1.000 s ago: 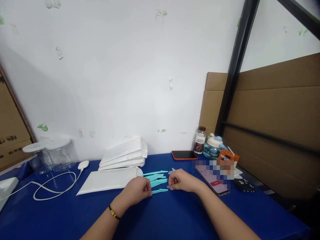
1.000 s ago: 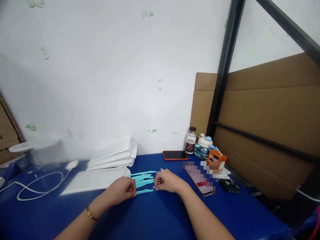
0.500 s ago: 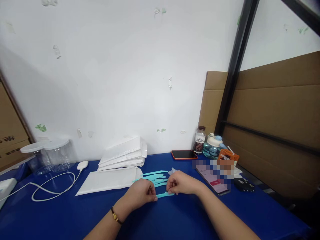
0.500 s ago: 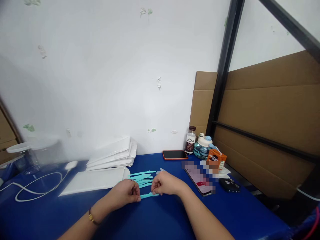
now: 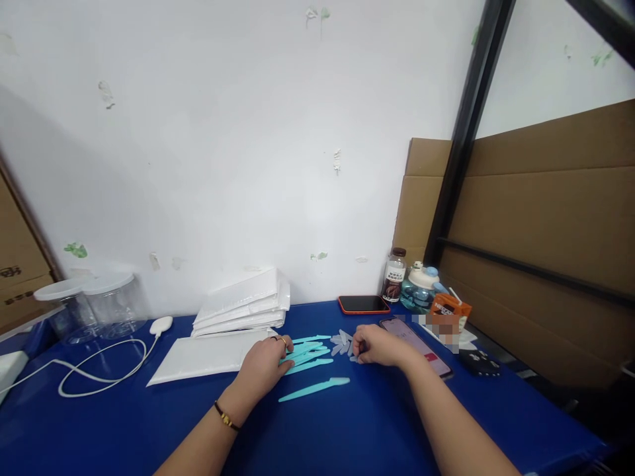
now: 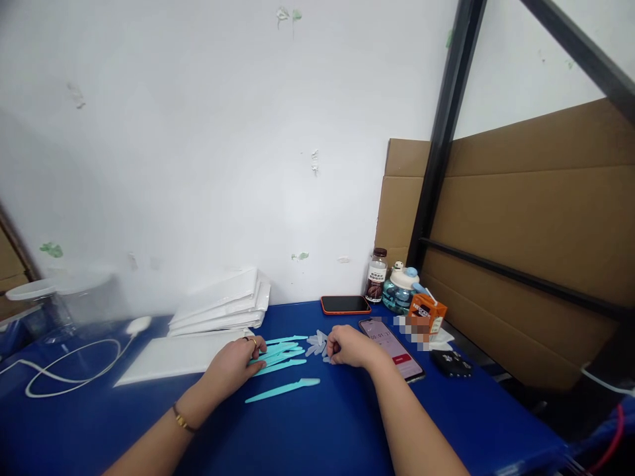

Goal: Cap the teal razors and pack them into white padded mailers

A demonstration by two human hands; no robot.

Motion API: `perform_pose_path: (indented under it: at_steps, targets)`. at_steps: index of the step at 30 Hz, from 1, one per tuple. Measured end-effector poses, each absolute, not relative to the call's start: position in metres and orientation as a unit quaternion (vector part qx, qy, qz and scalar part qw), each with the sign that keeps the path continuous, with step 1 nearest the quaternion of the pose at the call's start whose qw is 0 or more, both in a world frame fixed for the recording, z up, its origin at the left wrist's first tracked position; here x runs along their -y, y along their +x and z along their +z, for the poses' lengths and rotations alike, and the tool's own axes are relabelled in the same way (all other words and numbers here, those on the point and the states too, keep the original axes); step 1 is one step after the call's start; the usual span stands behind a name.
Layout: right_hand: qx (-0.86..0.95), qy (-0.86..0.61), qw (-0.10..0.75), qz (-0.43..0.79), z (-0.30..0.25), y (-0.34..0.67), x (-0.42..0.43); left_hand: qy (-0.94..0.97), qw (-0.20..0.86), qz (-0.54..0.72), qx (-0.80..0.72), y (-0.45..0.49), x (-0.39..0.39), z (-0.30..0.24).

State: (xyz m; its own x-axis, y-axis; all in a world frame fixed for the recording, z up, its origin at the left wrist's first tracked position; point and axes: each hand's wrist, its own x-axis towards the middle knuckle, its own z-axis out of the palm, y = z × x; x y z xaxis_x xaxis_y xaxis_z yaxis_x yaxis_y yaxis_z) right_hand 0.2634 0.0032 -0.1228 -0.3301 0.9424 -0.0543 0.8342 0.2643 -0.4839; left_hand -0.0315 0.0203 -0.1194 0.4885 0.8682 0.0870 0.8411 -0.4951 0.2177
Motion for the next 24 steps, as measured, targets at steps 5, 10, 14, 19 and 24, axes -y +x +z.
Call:
perform_pose_path:
  at_steps: [5, 10, 14, 19, 24]
  targets:
    - [0.776, -0.562, 0.108, 0.267, -0.125, 0.255, -0.002, 0.869, 0.059, 0.086, -0.484, -0.033, -0.022, -0.12]
    - [0.791, -0.534, 0.144, 0.263, -0.124, 0.248, 0.001, 0.875, 0.013, 0.076, -0.478, -0.032, -0.02, -0.117]
    - [0.784, -0.518, 0.189, 0.283, -0.122, 0.242, 0.002, 0.873, 0.043, 0.075, -0.481, -0.029, -0.015, -0.114]
    - [0.769, -0.498, 0.227, 0.331, -0.12, 0.235, 0.004, 0.866, 0.077, 0.072, -0.488, -0.028, -0.014, -0.115]
    - [0.756, -0.482, 0.252, 0.363, -0.116, 0.228, 0.005, 0.863, 0.132, 0.098, -0.477, -0.029, -0.015, -0.116]
